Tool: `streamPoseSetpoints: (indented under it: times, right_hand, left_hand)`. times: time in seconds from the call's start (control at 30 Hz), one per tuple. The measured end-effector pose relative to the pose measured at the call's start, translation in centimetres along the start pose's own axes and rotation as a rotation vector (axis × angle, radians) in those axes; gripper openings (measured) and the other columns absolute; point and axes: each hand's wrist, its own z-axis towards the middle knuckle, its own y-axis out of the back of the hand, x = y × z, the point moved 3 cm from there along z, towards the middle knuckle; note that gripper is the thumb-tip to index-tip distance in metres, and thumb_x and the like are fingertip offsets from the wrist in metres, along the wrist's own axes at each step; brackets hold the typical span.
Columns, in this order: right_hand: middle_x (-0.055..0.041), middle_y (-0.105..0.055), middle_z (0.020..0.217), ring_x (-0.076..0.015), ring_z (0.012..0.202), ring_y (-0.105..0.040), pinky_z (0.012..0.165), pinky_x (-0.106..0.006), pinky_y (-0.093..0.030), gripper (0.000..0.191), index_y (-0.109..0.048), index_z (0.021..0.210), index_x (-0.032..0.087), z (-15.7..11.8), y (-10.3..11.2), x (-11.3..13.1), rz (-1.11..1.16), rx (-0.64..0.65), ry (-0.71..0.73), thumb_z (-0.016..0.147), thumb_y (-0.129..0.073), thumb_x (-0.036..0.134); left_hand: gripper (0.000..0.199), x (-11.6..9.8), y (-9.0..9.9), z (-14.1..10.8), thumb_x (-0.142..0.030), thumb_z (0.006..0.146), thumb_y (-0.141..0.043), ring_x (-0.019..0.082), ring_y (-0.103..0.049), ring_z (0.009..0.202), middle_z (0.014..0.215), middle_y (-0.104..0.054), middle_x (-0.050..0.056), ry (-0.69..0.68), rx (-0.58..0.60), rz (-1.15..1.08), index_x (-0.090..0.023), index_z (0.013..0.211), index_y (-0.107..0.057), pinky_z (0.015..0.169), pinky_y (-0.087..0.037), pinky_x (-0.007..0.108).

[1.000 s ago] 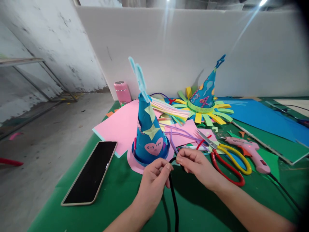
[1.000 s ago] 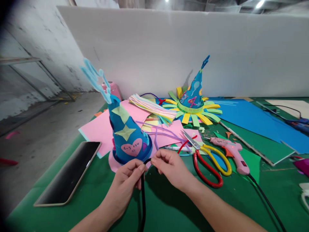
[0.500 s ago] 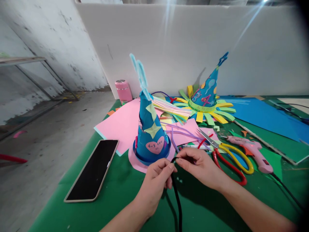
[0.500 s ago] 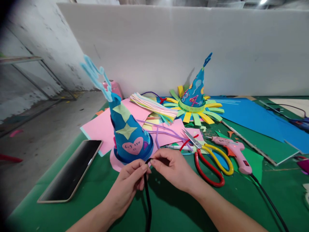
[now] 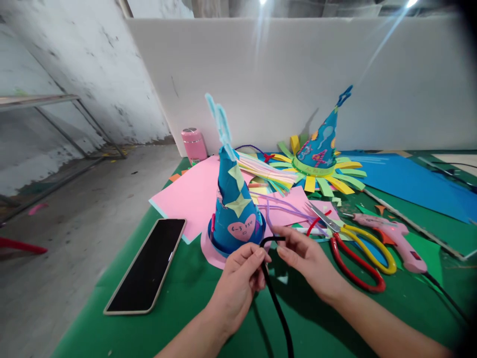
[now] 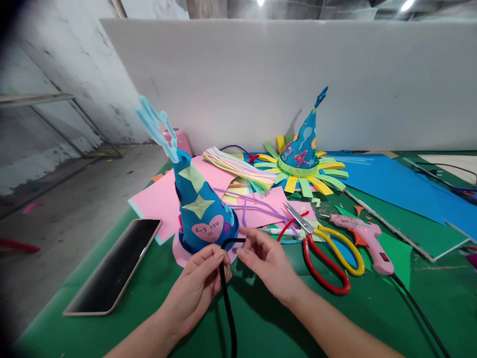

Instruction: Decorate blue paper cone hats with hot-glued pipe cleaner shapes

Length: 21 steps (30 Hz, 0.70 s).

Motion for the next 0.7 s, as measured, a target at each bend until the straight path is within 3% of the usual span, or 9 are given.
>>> streamPoseSetpoints:
  times: [0.13,0.27,0.5,0.7]
  right_hand:
    - [0.0052,-0.039,0.054,-0.0060,0.047,-0.029,0.045,-0.020,-0.023,0.023,-0.062,0.092,0.018,-0.3,-1.0,-1.4,0.234,-0.009,-0.089,0.075,-0.058,0.033]
    - [0.0058,-0.035,0.050,-0.0066,0.047,-0.027,0.045,-0.021,-0.020,0.020,-0.065,0.082,0.017,-0.3,-1.3,-1.6,0.322,-0.059,-0.116,0.074,-0.059,0.035]
    - [0.0070,-0.031,0.049,-0.0058,0.046,-0.023,0.043,-0.021,-0.016,0.022,-0.060,0.068,0.016,-0.4,-1.3,-1.5,0.275,-0.105,-0.086,0.073,-0.058,0.038]
    - [0.0069,-0.032,0.050,-0.0059,0.046,-0.025,0.045,-0.021,-0.019,0.023,-0.059,0.066,0.016,-0.3,-1.3,-1.5,0.237,-0.118,-0.095,0.074,-0.058,0.037]
  left_hand:
    - [0.019,0.2,-0.2,-0.1,-0.028,0.074,-0.055,0.003,-0.035,0.035,0.042,-0.045,-0.005,0.016,0.026,0.056,-0.014,0.062,-0.053,0.041,-0.021,0.017]
    - [0.020,0.5,-0.2,-0.3,-0.031,0.072,-0.055,0.004,-0.037,0.034,0.039,-0.046,-0.005,0.000,0.038,0.165,-0.015,0.062,-0.053,0.040,-0.022,0.017]
    - [0.021,0.1,-0.4,-0.7,-0.031,0.073,-0.053,0.007,-0.040,0.038,0.038,-0.049,-0.004,-0.126,-0.068,0.403,-0.015,0.061,-0.053,0.043,-0.028,0.019]
    - [0.022,0.6,-0.4,-0.4,-0.035,0.073,-0.054,0.006,-0.037,0.035,0.036,-0.050,-0.004,-0.060,-0.017,0.353,-0.015,0.062,-0.053,0.041,-0.025,0.018]
